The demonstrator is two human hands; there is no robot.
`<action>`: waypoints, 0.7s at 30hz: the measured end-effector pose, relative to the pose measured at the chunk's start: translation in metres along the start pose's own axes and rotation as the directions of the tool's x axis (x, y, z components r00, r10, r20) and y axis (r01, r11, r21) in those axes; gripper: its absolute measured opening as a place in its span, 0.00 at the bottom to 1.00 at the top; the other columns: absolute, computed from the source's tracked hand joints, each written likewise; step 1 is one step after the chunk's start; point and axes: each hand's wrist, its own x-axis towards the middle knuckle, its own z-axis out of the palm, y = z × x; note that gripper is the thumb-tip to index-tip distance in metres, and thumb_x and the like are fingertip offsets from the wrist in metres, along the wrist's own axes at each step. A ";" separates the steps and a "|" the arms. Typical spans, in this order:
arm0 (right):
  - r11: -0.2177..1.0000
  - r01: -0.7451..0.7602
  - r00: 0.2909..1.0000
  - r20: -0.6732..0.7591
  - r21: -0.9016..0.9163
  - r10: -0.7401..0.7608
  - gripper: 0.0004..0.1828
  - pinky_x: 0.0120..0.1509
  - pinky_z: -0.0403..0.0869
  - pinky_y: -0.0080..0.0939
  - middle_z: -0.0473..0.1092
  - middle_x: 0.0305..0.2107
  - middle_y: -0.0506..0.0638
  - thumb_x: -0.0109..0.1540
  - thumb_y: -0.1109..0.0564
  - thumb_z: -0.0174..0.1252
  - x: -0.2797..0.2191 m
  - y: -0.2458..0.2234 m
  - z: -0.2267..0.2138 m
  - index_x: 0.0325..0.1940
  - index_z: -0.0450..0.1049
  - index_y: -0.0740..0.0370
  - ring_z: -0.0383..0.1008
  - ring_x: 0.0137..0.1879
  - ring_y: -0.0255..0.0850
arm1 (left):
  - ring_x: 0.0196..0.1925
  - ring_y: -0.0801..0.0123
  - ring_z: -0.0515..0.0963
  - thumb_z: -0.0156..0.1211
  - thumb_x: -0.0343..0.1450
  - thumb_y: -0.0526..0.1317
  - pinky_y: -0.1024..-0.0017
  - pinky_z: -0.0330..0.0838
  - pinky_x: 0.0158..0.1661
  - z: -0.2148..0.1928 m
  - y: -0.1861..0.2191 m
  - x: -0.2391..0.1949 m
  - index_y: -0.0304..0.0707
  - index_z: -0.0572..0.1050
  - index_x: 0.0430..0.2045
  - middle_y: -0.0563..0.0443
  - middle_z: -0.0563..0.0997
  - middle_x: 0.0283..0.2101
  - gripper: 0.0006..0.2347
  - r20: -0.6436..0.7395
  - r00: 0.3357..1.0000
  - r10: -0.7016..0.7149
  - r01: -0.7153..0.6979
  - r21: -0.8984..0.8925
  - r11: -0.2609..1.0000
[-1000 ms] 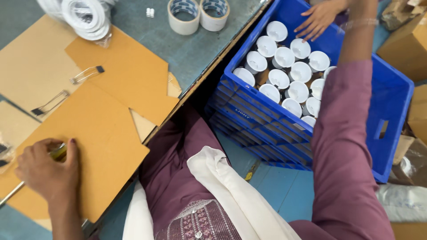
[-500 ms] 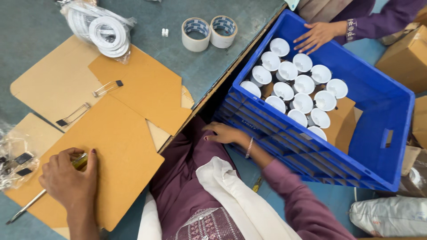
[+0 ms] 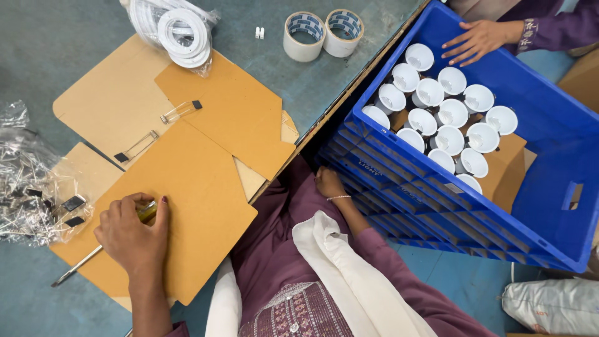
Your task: The person assembles small electrical components into white cylindrical housings. They insert black finned parts and wires, then use a yellow-handled screwdriver to tighten internal screws. Completed units are placed into a blue crate. The person repeats this process for multiple units.
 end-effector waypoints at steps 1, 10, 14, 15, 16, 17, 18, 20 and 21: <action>1.000 0.016 1.000 -0.004 0.021 -0.016 0.06 0.49 0.76 0.58 0.76 0.32 0.66 0.58 0.58 0.60 0.003 -0.001 -0.004 0.35 0.73 0.63 0.78 0.43 0.62 | 0.53 0.62 0.74 0.70 0.75 0.51 0.60 0.61 0.56 0.000 0.000 0.000 0.46 0.78 0.37 0.55 0.78 0.45 0.11 0.003 1.000 0.000 0.000 0.002 1.000; 0.936 -0.275 0.930 -0.308 -0.221 0.201 0.07 0.49 0.74 0.63 0.76 0.35 0.66 0.60 0.56 0.58 -0.001 -0.006 -0.052 0.39 0.73 0.62 0.76 0.44 0.64 | 0.52 0.62 0.74 0.69 0.75 0.51 0.61 0.61 0.56 -0.001 -0.001 -0.002 0.46 0.78 0.38 0.57 0.78 0.44 0.11 -0.009 1.000 0.001 -0.001 -0.013 1.000; 0.914 -0.066 0.901 -0.417 -0.400 -0.118 0.11 0.48 0.74 0.61 0.74 0.40 0.62 0.55 0.61 0.57 -0.006 -0.022 -0.033 0.42 0.73 0.64 0.74 0.49 0.61 | 0.51 0.62 0.74 0.70 0.75 0.52 0.60 0.61 0.56 0.001 -0.001 -0.001 0.46 0.78 0.37 0.56 0.78 0.43 0.12 0.004 1.000 -0.004 0.004 0.010 1.000; 0.904 -0.011 0.887 -0.422 -0.427 -0.188 0.18 0.44 0.73 0.60 0.74 0.41 0.64 0.50 0.60 0.59 -0.006 -0.027 -0.025 0.44 0.73 0.67 0.74 0.47 0.61 | 0.50 0.62 0.74 0.70 0.75 0.52 0.60 0.61 0.56 0.002 0.000 0.000 0.46 0.78 0.37 0.56 0.78 0.43 0.12 0.014 1.000 -0.013 0.013 0.019 1.000; 0.889 0.042 0.868 -0.425 -0.455 -0.258 0.26 0.41 0.73 0.60 0.73 0.41 0.65 0.45 0.59 0.62 -0.006 -0.034 -0.014 0.47 0.73 0.69 0.73 0.45 0.61 | 0.51 0.62 0.74 0.70 0.75 0.52 0.60 0.61 0.56 0.003 0.000 0.000 0.46 0.78 0.37 0.56 0.78 0.43 0.12 0.005 1.000 -0.010 0.009 0.012 1.000; 0.909 0.105 0.889 -0.372 -0.404 -0.268 0.22 0.44 0.73 0.60 0.73 0.41 0.64 0.48 0.60 0.61 -0.006 -0.042 -0.001 0.46 0.73 0.68 0.73 0.47 0.61 | 0.51 0.62 0.74 0.69 0.75 0.52 0.60 0.61 0.56 0.002 0.000 0.000 0.47 0.78 0.37 0.56 0.78 0.43 0.12 -0.001 1.000 -0.006 0.006 0.010 1.000; 0.923 0.165 0.905 -0.318 -0.348 -0.282 0.19 0.48 0.73 0.60 0.73 0.41 0.64 0.51 0.60 0.61 -0.006 -0.051 0.013 0.45 0.73 0.67 0.74 0.48 0.61 | 0.52 0.62 0.74 0.69 0.75 0.52 0.60 0.61 0.56 0.002 -0.001 -0.001 0.47 0.78 0.37 0.56 0.78 0.43 0.12 -0.007 1.000 -0.002 0.002 0.008 1.000; 0.923 0.052 0.981 0.194 -0.381 0.024 0.13 0.53 0.75 0.58 0.76 0.42 0.64 0.61 0.52 0.59 -0.012 -0.072 0.047 0.44 0.79 0.62 0.77 0.49 0.58 | 0.52 0.62 0.74 0.69 0.75 0.52 0.60 0.61 0.56 0.001 -0.002 0.000 0.47 0.78 0.37 0.56 0.78 0.43 0.12 -0.004 1.000 -0.001 0.001 0.017 1.000; 0.947 0.141 0.961 0.270 -0.290 -0.061 0.15 0.50 0.76 0.57 0.76 0.41 0.64 0.58 0.53 0.60 -0.018 -0.082 0.062 0.45 0.77 0.63 0.77 0.47 0.59 | 0.52 0.62 0.74 0.69 0.75 0.52 0.60 0.61 0.56 0.002 -0.001 0.001 0.46 0.78 0.37 0.56 0.78 0.43 0.12 -0.003 1.000 0.001 -0.001 0.017 1.000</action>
